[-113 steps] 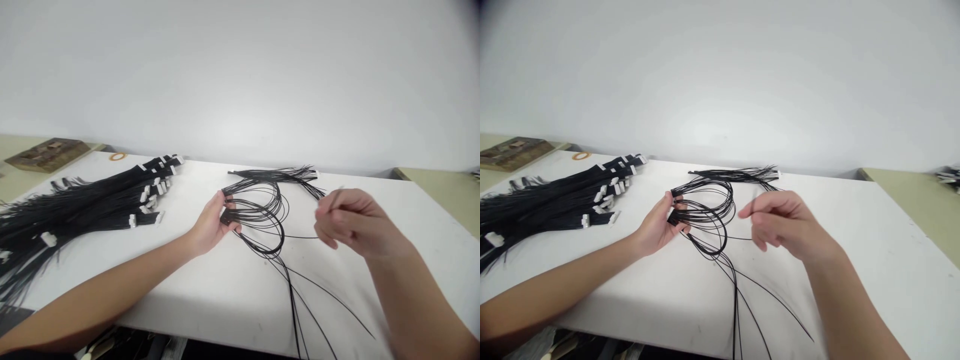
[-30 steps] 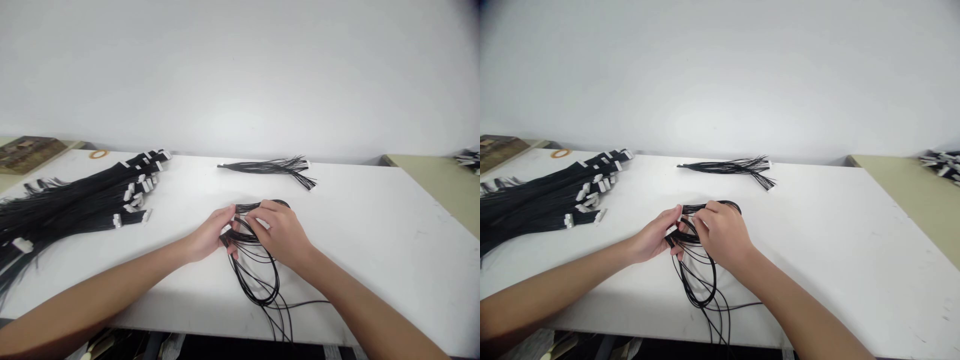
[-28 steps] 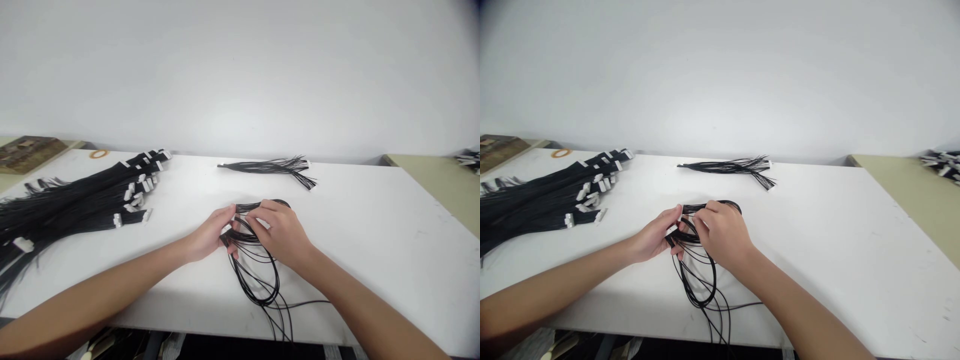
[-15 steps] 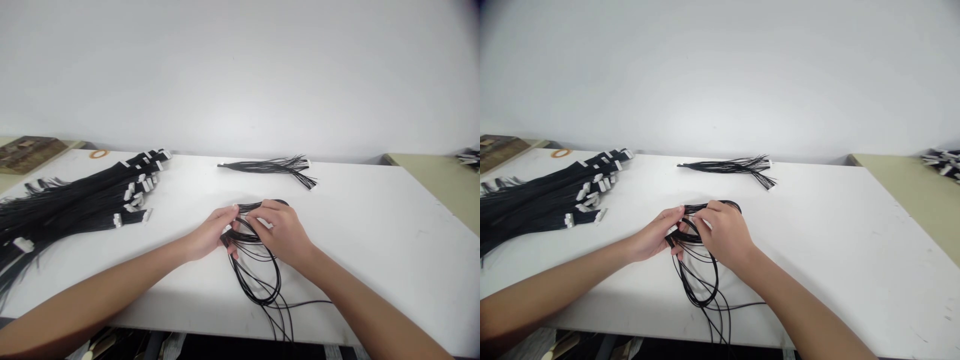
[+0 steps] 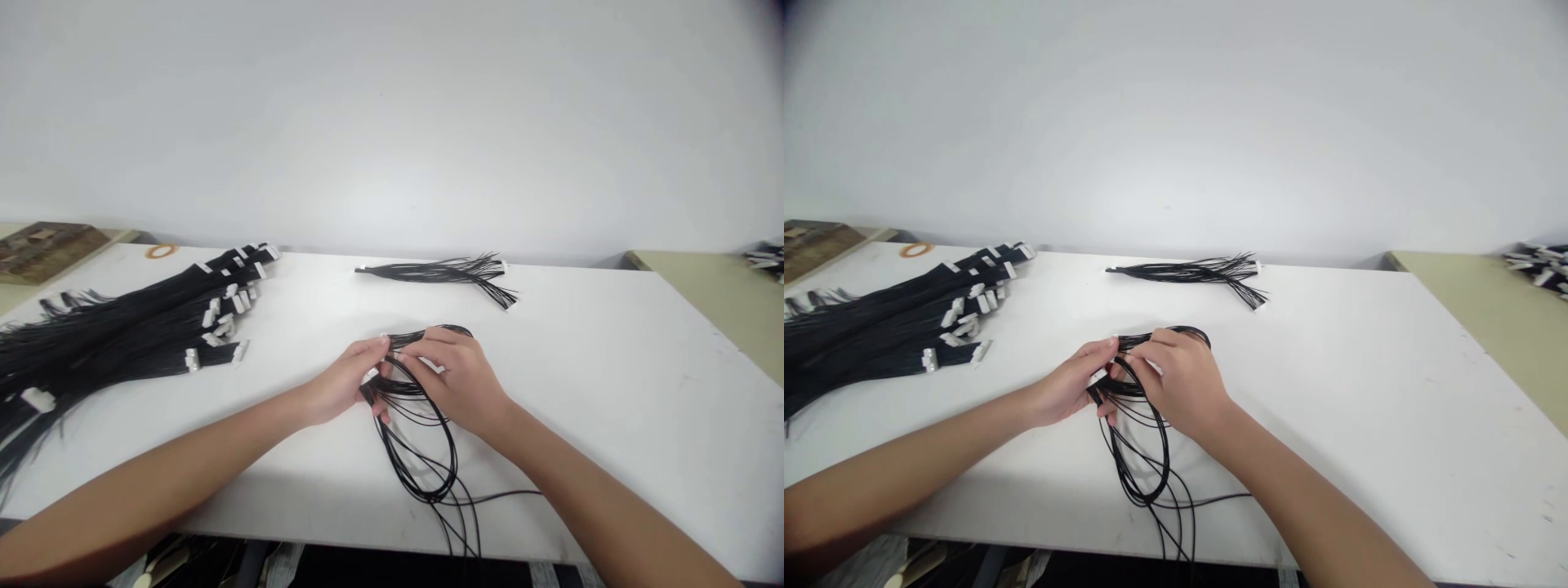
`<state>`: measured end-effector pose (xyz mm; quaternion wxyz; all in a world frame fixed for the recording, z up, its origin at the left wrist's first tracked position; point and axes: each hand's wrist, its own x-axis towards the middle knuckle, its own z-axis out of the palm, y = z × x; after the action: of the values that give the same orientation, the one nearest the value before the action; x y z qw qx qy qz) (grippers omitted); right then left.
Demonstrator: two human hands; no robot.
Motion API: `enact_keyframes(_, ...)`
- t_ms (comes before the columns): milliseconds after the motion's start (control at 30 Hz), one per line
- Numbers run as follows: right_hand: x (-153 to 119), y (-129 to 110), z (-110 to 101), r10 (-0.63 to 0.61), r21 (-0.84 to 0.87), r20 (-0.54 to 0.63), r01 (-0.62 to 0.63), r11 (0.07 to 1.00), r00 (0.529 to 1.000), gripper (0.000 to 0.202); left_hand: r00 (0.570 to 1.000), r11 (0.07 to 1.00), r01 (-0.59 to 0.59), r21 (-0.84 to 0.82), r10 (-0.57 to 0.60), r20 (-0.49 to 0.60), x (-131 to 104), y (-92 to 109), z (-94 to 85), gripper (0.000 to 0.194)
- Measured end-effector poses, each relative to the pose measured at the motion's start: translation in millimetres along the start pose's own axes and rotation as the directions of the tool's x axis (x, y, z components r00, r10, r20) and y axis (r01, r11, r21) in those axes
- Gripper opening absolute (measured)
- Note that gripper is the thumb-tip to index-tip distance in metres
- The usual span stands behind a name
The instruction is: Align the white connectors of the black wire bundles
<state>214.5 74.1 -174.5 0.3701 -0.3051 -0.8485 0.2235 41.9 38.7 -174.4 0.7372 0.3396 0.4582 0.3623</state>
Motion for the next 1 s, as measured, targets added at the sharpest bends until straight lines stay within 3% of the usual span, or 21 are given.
enact_keyframes(267,0.2,-0.6,-0.7,-0.063,-0.160,0.025,0.066,0.985,0.998,0.025,1.000,1.000,-0.015,-0.002,0.015,0.021,-0.1,-1.9,-0.9,0.040)
enact_keyframes(1000,1.2,2.2,1.7,-0.134,-0.077,-0.017,0.133,0.988,0.991,0.023,0.996,0.999,-0.053,-0.001,0.053,0.071,1.1,-5.0,-1.8,0.043)
